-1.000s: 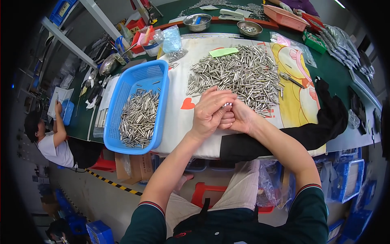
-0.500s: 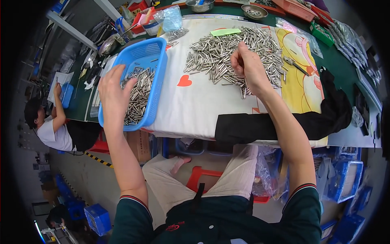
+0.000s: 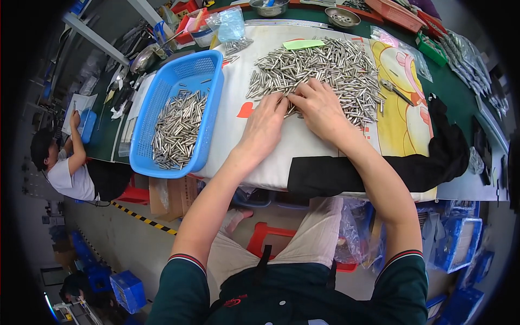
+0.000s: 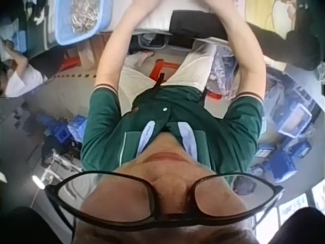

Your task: Inspecting and sorting small metal screws or pins into a collection basket at a factory workbench.

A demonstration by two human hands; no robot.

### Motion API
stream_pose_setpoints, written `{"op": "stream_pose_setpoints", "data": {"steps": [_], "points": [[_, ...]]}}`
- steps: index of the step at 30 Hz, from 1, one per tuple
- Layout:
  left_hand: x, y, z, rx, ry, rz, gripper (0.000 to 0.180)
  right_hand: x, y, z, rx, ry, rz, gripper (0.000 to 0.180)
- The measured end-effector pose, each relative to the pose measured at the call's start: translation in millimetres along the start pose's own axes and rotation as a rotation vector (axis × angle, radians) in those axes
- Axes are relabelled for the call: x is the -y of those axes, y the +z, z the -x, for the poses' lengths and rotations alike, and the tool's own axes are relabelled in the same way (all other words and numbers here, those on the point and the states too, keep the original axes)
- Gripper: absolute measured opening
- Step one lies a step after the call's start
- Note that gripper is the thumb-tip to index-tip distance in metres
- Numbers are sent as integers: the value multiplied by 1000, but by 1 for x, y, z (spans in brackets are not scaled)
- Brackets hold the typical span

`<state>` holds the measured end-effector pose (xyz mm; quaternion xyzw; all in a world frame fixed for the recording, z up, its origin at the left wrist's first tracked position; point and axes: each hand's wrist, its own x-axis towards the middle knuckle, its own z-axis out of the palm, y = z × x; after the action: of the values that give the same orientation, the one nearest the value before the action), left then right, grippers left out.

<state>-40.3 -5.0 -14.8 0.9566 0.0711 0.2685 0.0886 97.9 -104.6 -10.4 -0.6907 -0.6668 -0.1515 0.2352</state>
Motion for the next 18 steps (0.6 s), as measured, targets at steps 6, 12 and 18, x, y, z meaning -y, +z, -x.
{"op": "stream_pose_setpoints", "data": {"steps": [6,12,18], "points": [[1,-26,26,31,7,58,28,11,-11,-3,77,-109,-187,15],[2,-36,34,-33,-108,194,21,0,-25,-5,47,-48,-350,11],[8,-35,36,48,-297,226,19,6,-35,-11,112,231,-620,14]]}}
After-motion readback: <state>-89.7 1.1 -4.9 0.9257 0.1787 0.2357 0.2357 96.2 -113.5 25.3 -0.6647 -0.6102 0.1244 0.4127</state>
